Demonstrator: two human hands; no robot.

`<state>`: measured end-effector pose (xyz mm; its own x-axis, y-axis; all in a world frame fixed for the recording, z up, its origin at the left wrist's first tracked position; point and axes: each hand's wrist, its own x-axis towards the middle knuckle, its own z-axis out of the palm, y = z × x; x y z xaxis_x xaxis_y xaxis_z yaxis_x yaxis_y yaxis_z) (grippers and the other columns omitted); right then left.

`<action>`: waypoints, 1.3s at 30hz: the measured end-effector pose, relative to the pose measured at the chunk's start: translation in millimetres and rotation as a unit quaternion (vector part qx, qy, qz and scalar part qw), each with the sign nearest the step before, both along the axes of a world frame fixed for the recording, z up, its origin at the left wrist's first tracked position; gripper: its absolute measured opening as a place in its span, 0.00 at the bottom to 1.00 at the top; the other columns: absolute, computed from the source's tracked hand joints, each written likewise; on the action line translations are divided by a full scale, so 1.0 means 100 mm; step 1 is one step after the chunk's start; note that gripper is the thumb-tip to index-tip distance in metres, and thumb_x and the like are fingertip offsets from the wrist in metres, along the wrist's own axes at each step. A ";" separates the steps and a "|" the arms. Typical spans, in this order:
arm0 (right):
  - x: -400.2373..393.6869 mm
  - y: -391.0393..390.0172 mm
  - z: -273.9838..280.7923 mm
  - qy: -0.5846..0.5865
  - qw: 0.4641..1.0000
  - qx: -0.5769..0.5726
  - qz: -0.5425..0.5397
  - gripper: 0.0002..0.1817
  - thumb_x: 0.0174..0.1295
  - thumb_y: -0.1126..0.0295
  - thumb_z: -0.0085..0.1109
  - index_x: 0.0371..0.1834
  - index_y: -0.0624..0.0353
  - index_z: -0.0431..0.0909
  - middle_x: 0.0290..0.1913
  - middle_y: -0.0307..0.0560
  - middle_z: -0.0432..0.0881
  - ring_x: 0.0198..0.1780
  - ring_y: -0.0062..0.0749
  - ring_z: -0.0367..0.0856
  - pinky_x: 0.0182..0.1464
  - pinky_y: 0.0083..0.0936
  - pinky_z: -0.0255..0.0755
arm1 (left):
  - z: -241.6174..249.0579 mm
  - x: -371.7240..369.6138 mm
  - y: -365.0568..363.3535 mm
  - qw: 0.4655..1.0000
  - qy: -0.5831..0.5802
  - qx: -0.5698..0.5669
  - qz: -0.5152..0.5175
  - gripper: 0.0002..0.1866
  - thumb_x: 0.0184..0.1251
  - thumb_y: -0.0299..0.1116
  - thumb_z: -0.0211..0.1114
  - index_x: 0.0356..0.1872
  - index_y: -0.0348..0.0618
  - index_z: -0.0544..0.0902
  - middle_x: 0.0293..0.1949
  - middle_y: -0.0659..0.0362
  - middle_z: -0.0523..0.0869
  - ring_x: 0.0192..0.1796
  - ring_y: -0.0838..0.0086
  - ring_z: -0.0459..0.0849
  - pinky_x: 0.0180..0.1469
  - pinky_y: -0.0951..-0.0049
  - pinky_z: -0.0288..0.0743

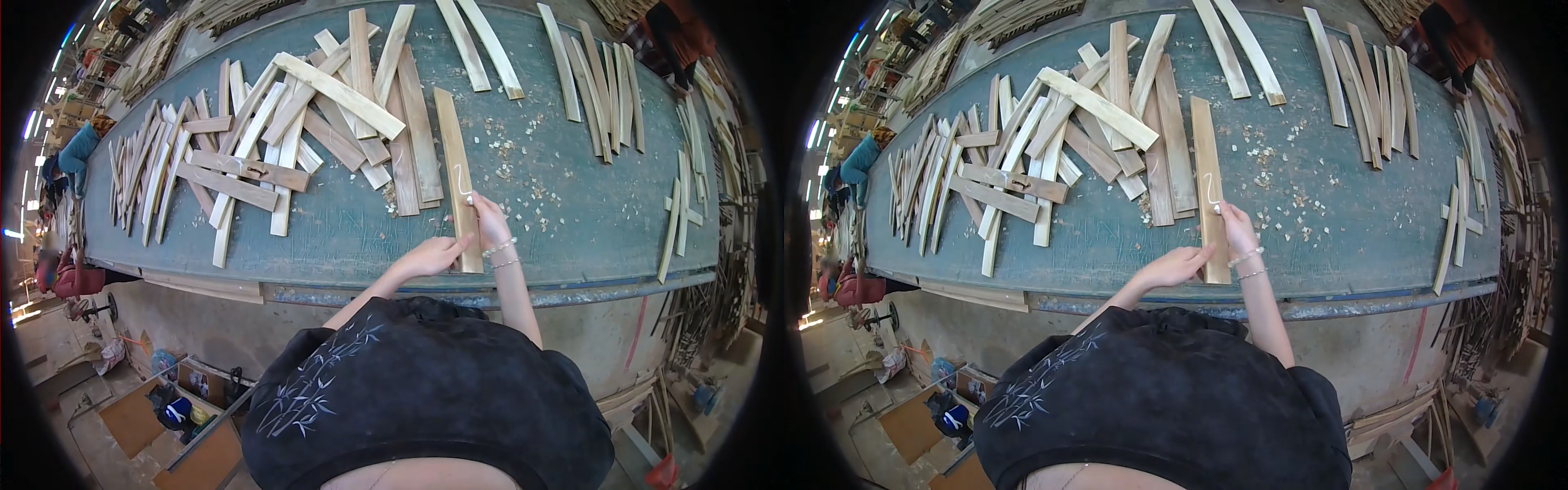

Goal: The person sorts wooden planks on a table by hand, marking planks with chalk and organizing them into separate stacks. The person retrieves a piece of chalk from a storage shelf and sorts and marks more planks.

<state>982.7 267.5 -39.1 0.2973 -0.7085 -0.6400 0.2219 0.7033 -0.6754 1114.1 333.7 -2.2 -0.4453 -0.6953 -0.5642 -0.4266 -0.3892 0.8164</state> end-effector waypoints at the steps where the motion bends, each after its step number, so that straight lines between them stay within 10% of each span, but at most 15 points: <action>1: -0.01 0.01 -0.31 0.125 0.984 -0.129 -0.011 0.14 0.61 0.61 0.45 0.29 0.62 0.71 0.26 0.39 0.75 0.23 0.22 0.70 0.29 0.19 0.66 | -0.22 0.05 -0.02 0.999 -0.005 -0.040 -0.033 0.32 0.62 0.56 0.38 0.35 0.32 0.75 0.30 0.44 0.80 0.31 0.60 0.80 0.35 0.64 0.72; 3: 0.06 0.02 -0.31 0.333 0.910 -0.246 -0.010 0.14 0.61 0.63 0.44 0.26 0.64 0.71 0.22 0.44 0.75 0.25 0.22 0.69 0.30 0.20 0.64 | -0.22 0.14 -0.16 0.987 -0.102 -0.117 0.041 0.29 0.61 0.54 0.41 0.40 0.34 0.74 0.29 0.44 0.80 0.32 0.59 0.80 0.34 0.64 0.72; 6: 0.03 -0.22 -0.21 0.380 0.875 -0.300 -0.012 0.15 0.61 0.62 0.43 0.26 0.63 0.71 0.22 0.44 0.74 0.26 0.21 0.68 0.31 0.21 0.64 | -0.58 0.19 -0.46 0.872 -0.356 -0.250 0.224 0.31 0.55 0.50 0.52 0.56 0.42 0.62 0.26 0.45 0.79 0.31 0.57 0.80 0.31 0.64 0.73; 10: 0.01 -1.40 0.12 0.287 0.871 -0.398 -0.030 0.16 0.61 0.61 0.43 0.29 0.63 0.72 0.25 0.44 0.74 0.28 0.20 0.68 0.34 0.21 0.64 | -0.82 0.13 -0.73 0.820 -0.471 -0.257 0.198 0.40 0.51 0.50 0.56 0.61 0.42 0.50 0.23 0.46 0.79 0.28 0.56 0.80 0.29 0.63 0.74; 14: -0.05 -2.44 0.20 0.364 0.839 -0.404 -0.022 0.19 0.58 0.57 0.46 0.28 0.65 0.75 0.23 0.41 0.75 0.28 0.20 0.69 0.32 0.21 0.64 | -0.70 0.18 -0.76 0.884 -0.387 -0.193 0.179 0.45 0.48 0.49 0.59 0.60 0.32 0.47 0.26 0.43 0.78 0.28 0.56 0.80 0.30 0.64 0.74; 19: 0.24 -1.79 0.16 0.192 0.944 -0.268 0.011 0.17 0.59 0.54 0.47 0.28 0.58 0.75 0.22 0.37 0.76 0.21 0.18 0.70 0.23 0.15 0.63 | -0.60 0.43 -0.41 0.914 -0.282 -0.212 0.201 0.42 0.50 0.46 0.57 0.58 0.25 0.49 0.31 0.44 0.78 0.34 0.60 0.80 0.36 0.66 0.74; 22: 0.32 -1.10 -0.07 0.089 0.982 -0.168 0.013 0.18 0.59 0.53 0.45 0.24 0.56 0.71 0.17 0.36 0.73 0.17 0.17 0.69 0.19 0.14 0.63 | -0.49 0.44 -0.09 0.961 0.046 -0.112 0.249 0.37 0.52 0.45 0.54 0.59 0.32 0.52 0.30 0.49 0.79 0.31 0.63 0.80 0.36 0.64 0.74; 24: 0.32 -0.78 -0.28 0.125 0.979 -0.162 -0.004 0.19 0.59 0.51 0.45 0.22 0.55 0.70 0.15 0.35 0.71 0.16 0.17 0.68 0.18 0.13 0.62 | -0.03 0.39 0.08 0.767 0.528 0.178 0.318 0.31 0.56 0.50 0.47 0.56 0.37 0.59 0.32 0.52 0.78 0.33 0.65 0.79 0.41 0.63 0.74; 28: 0.38 -0.26 -0.28 0.112 0.981 -0.157 -0.006 0.15 0.58 0.58 0.49 0.25 0.58 0.69 0.17 0.34 0.71 0.17 0.16 0.68 0.19 0.12 0.63 | -0.22 0.30 0.23 0.782 0.465 0.191 0.368 0.28 0.61 0.54 0.36 0.53 0.41 0.62 0.29 0.55 0.76 0.33 0.68 0.77 0.41 0.64 0.73; 34: 0.59 -0.04 -0.01 0.062 0.957 -0.280 0.044 0.07 0.55 0.70 0.55 0.27 0.60 0.68 0.20 0.34 0.72 0.23 0.13 0.70 0.25 0.10 0.65 | -0.17 0.36 0.29 0.833 0.360 0.137 0.398 0.22 0.62 0.46 0.45 0.48 0.37 0.66 0.25 0.57 0.75 0.26 0.73 0.77 0.33 0.70 0.75; 39: 0.76 -0.04 0.16 0.237 0.826 -0.481 0.174 0.09 0.52 0.72 0.56 0.24 0.64 0.67 0.19 0.39 0.73 0.23 0.15 0.70 0.25 0.17 0.64 | -0.11 0.36 0.29 0.853 0.303 0.112 0.410 0.18 0.60 0.39 0.51 0.45 0.36 0.67 0.26 0.57 0.76 0.24 0.74 0.77 0.29 0.72 0.75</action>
<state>1058.5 263.1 -22.9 0.4683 -0.8811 0.0663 -0.3301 -0.2440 -0.9119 1150.2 363.2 -12.8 -0.1179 -0.8174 -0.5638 0.5376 -0.5299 0.6559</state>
